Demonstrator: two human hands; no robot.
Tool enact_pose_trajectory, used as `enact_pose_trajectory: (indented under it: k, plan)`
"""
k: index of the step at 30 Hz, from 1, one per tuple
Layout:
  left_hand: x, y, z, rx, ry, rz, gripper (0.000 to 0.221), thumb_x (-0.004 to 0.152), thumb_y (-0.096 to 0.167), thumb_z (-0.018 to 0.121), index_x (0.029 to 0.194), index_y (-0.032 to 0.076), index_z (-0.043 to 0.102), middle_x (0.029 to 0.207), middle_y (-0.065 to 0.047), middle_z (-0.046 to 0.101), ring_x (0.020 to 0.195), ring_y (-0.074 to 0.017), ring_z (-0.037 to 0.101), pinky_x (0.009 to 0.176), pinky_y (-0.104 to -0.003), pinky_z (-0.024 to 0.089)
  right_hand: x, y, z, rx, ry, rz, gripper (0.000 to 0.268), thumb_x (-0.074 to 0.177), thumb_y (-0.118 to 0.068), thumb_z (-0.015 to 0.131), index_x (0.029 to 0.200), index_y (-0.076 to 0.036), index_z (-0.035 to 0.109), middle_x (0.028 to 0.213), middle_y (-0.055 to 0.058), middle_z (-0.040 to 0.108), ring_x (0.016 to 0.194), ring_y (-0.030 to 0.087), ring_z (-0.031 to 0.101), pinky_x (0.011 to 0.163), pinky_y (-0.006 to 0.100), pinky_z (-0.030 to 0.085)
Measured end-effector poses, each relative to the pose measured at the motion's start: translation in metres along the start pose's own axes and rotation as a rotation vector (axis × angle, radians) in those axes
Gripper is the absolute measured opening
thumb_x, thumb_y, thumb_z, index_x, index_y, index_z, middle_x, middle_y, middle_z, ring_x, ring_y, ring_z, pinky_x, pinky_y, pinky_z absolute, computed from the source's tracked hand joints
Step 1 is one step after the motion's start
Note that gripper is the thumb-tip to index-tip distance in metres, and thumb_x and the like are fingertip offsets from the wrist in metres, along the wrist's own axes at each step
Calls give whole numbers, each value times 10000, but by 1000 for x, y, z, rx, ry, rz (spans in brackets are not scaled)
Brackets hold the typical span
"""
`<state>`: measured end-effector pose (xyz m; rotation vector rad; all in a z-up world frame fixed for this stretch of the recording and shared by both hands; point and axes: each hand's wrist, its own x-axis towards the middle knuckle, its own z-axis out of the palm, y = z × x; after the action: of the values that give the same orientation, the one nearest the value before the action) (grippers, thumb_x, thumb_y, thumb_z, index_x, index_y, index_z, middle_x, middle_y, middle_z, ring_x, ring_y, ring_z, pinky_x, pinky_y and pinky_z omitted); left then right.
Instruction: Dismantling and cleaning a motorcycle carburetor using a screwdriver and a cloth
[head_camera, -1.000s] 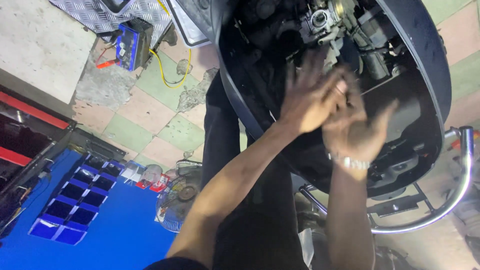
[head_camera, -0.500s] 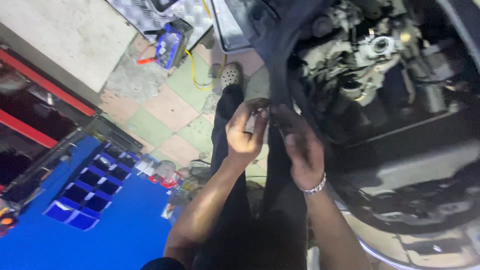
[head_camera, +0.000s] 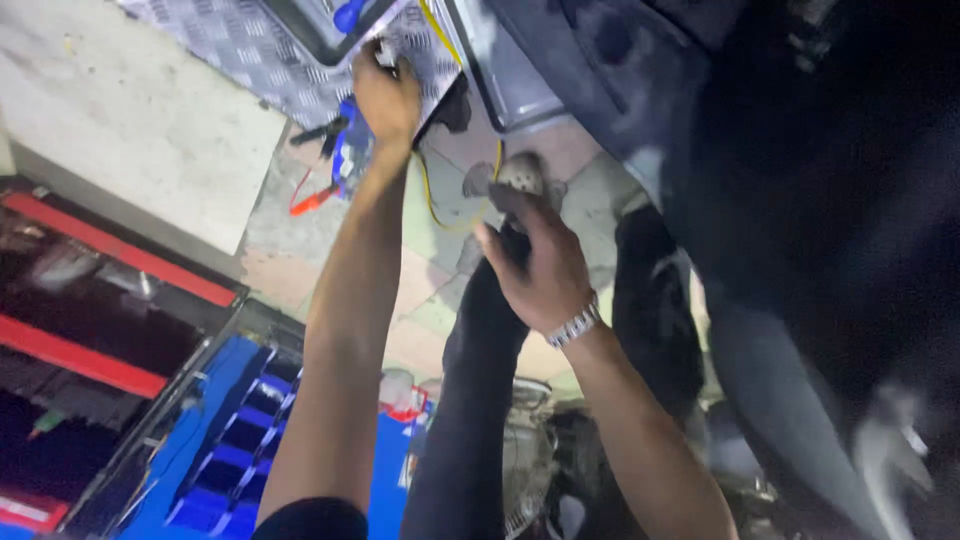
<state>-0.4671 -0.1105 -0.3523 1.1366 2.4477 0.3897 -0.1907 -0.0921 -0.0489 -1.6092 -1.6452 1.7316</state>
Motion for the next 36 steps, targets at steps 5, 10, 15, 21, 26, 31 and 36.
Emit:
enact_pose_trajectory:
  k: [5,10,15,21,26,31,36]
  plan:
    - [122,-100,118,166,-116,9,480,882,214,667,1335,107,550,1391,-190,550,1223,-391,626,1068,-426,479,7,59,22,-42,-6,106,368,988,-340,602,1238,-74,645,1179,124,710,967,287,725,865,379,554]
    - [152,-91,112,271,-286,-14,438,731,44,564,1146,104,688,1120,-150,750,1062,-398,689,942,-436,541,4,86,28,-53,-54,216,376,970,-317,604,1263,-84,643,1275,90,697,1009,255,694,901,370,546]
    - [131,-77,32,432,-260,259,225,887,172,517,784,136,714,748,-150,740,730,-430,719,557,-550,512,-30,61,37,25,53,167,344,945,-341,674,1200,-111,655,1179,88,730,987,263,727,820,343,572]
    - [-63,158,-237,-43,-528,-75,455,1114,405,503,954,30,706,875,-105,729,848,-210,689,726,-387,476,-71,-55,-7,62,-105,202,643,970,-446,553,1466,-52,442,1451,212,531,1320,369,519,1076,478,441]
    - [-201,308,-352,-363,-713,-134,206,1019,185,598,971,75,765,945,-48,762,851,-133,692,773,-270,542,-164,-120,-80,264,-30,120,391,975,-448,597,1118,-106,472,979,94,592,859,284,612,758,414,464]
    - [-232,474,-345,-492,-941,452,306,1037,270,481,877,59,635,712,-2,525,593,-141,470,564,-312,365,-284,-110,-174,116,103,299,398,923,-537,637,1081,-175,682,936,49,771,837,277,741,779,387,543]
    - [-219,604,-212,-282,-838,96,377,1023,490,450,842,176,550,638,12,520,571,-115,523,561,-325,412,-333,-73,-288,76,302,712,327,931,-435,569,1139,-197,652,620,-2,707,484,227,666,523,387,492]
